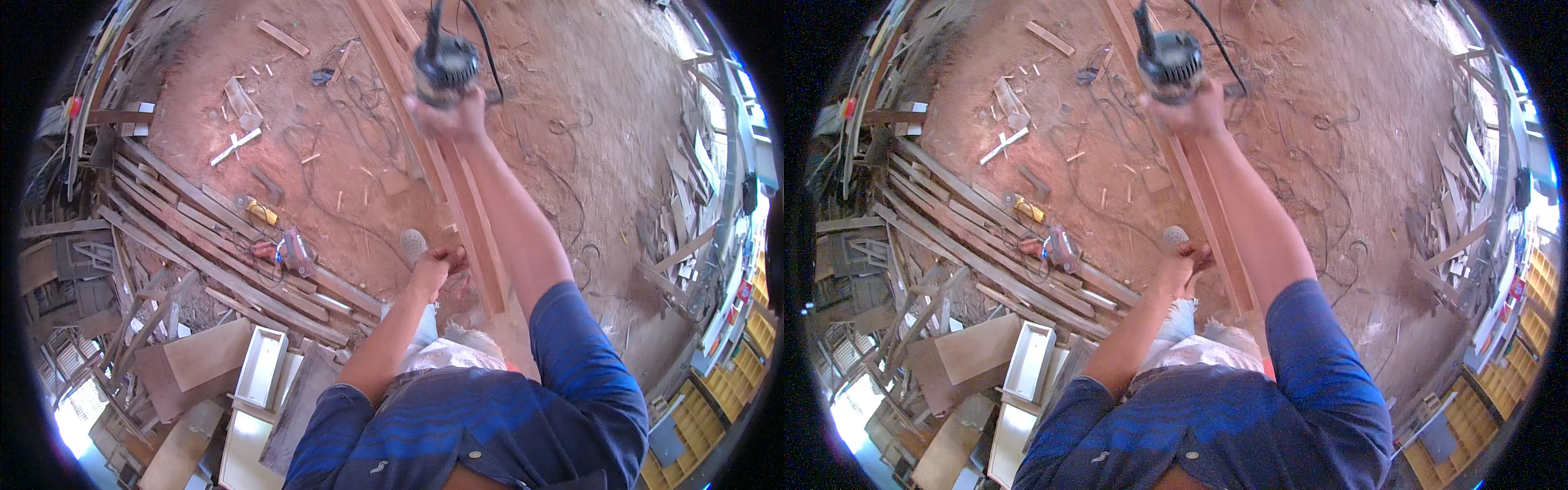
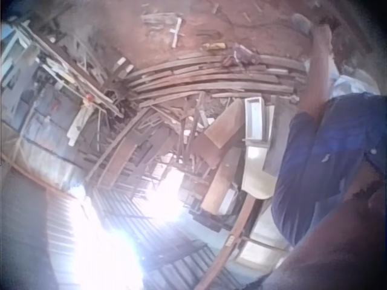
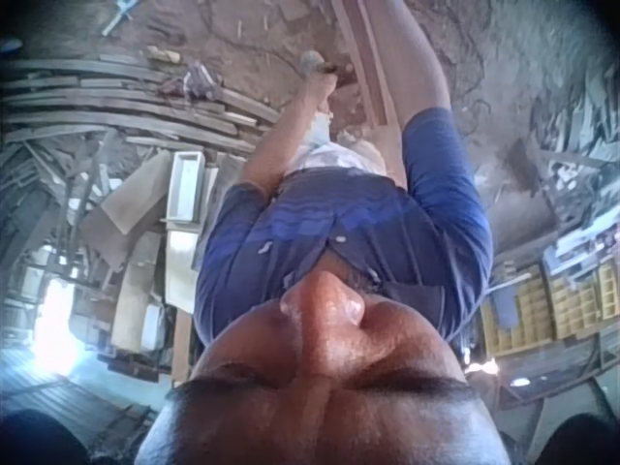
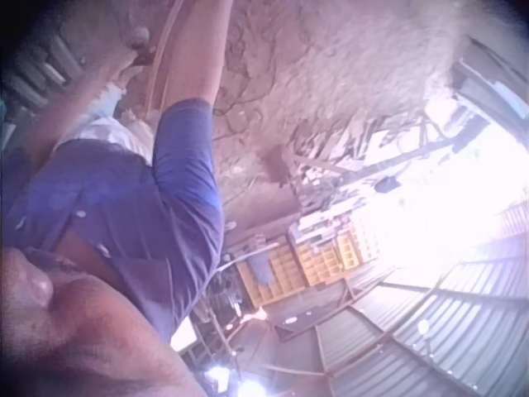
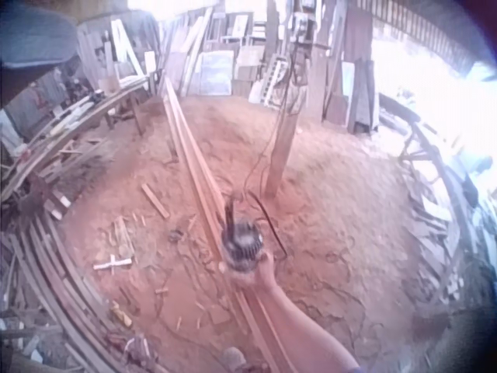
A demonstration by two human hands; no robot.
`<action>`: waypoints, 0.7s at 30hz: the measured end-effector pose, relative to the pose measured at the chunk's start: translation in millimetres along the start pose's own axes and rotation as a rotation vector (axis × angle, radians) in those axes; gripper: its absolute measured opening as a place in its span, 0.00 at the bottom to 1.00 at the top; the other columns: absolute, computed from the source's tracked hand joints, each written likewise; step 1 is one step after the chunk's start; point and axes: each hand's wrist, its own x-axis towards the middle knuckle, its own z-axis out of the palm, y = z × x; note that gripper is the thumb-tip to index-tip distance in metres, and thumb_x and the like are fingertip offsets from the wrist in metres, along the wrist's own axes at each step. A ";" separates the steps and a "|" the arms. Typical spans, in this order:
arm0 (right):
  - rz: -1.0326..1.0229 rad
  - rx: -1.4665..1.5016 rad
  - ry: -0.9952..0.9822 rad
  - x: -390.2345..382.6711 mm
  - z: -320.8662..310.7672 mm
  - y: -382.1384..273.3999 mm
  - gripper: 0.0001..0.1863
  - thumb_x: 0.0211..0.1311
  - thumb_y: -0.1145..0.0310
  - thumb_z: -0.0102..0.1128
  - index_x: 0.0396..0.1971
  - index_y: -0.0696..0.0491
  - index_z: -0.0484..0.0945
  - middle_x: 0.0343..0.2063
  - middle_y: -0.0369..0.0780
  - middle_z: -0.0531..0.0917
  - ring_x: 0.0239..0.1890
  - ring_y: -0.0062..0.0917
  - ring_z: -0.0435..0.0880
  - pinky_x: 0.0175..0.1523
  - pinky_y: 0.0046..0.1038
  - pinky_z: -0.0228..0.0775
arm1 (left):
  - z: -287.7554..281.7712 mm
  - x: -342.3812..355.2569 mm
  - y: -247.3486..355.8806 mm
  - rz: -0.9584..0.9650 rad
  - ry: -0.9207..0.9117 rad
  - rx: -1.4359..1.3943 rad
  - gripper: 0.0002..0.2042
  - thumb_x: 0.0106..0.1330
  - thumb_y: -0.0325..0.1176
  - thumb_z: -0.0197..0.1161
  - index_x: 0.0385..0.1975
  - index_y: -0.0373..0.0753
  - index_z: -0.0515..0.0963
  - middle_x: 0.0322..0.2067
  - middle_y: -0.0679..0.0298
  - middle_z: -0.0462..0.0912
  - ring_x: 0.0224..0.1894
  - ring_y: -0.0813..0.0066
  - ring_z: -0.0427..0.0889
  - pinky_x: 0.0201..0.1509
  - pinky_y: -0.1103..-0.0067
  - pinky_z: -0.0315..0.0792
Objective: The person uses a hand router to shape the edge of a long wooden plank, then stops to use a wrench to adjust the router's bit.
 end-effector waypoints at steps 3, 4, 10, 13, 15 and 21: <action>-0.043 -0.118 -0.048 -50.7 -19.0 -24.8 0.22 0.51 0.65 0.84 0.44 0.55 0.85 0.37 0.34 0.89 0.41 0.21 0.88 0.52 0.30 0.82 | 1.6 14.9 33.2 0.075 0.058 0.019 0.11 0.76 0.33 0.66 0.47 0.31 0.83 0.43 0.57 0.89 0.46 0.65 0.90 0.55 0.70 0.85; -0.018 -0.137 -0.074 -69.8 -31.3 -26.2 0.24 0.51 0.66 0.83 0.47 0.55 0.83 0.39 0.34 0.88 0.43 0.21 0.87 0.54 0.31 0.81 | 10.4 13.3 46.8 0.077 0.082 0.023 0.11 0.76 0.33 0.66 0.47 0.31 0.84 0.43 0.57 0.89 0.44 0.66 0.89 0.55 0.70 0.85; 0.094 0.060 -0.010 -157.3 -51.0 -7.4 0.35 0.46 0.63 0.85 0.56 0.52 0.77 0.44 0.33 0.86 0.50 0.24 0.85 0.63 0.33 0.74 | 4.0 15.3 54.4 0.078 -0.029 0.017 0.12 0.76 0.35 0.68 0.46 0.31 0.84 0.42 0.59 0.88 0.43 0.67 0.89 0.56 0.70 0.85; 0.089 -0.002 -0.041 -143.5 -49.1 0.4 0.34 0.46 0.63 0.85 0.54 0.52 0.77 0.47 0.33 0.86 0.51 0.25 0.85 0.61 0.33 0.75 | -0.4 17.8 53.8 0.052 -0.053 0.048 0.12 0.76 0.36 0.67 0.47 0.31 0.84 0.44 0.58 0.88 0.45 0.66 0.89 0.58 0.69 0.85; 0.139 0.057 -0.016 -125.3 -38.7 1.9 0.34 0.44 0.64 0.85 0.53 0.54 0.77 0.43 0.34 0.86 0.47 0.22 0.86 0.58 0.31 0.78 | -1.0 18.1 54.8 0.047 -0.042 0.083 0.12 0.77 0.35 0.66 0.48 0.31 0.83 0.46 0.57 0.88 0.47 0.66 0.89 0.58 0.69 0.84; -0.109 -0.055 0.021 -35.3 -14.4 -7.3 0.29 0.45 0.65 0.84 0.48 0.57 0.83 0.40 0.35 0.88 0.44 0.21 0.86 0.55 0.30 0.79 | 8.4 13.3 64.5 0.014 0.001 0.081 0.09 0.76 0.33 0.66 0.43 0.31 0.83 0.43 0.57 0.89 0.45 0.66 0.89 0.57 0.69 0.85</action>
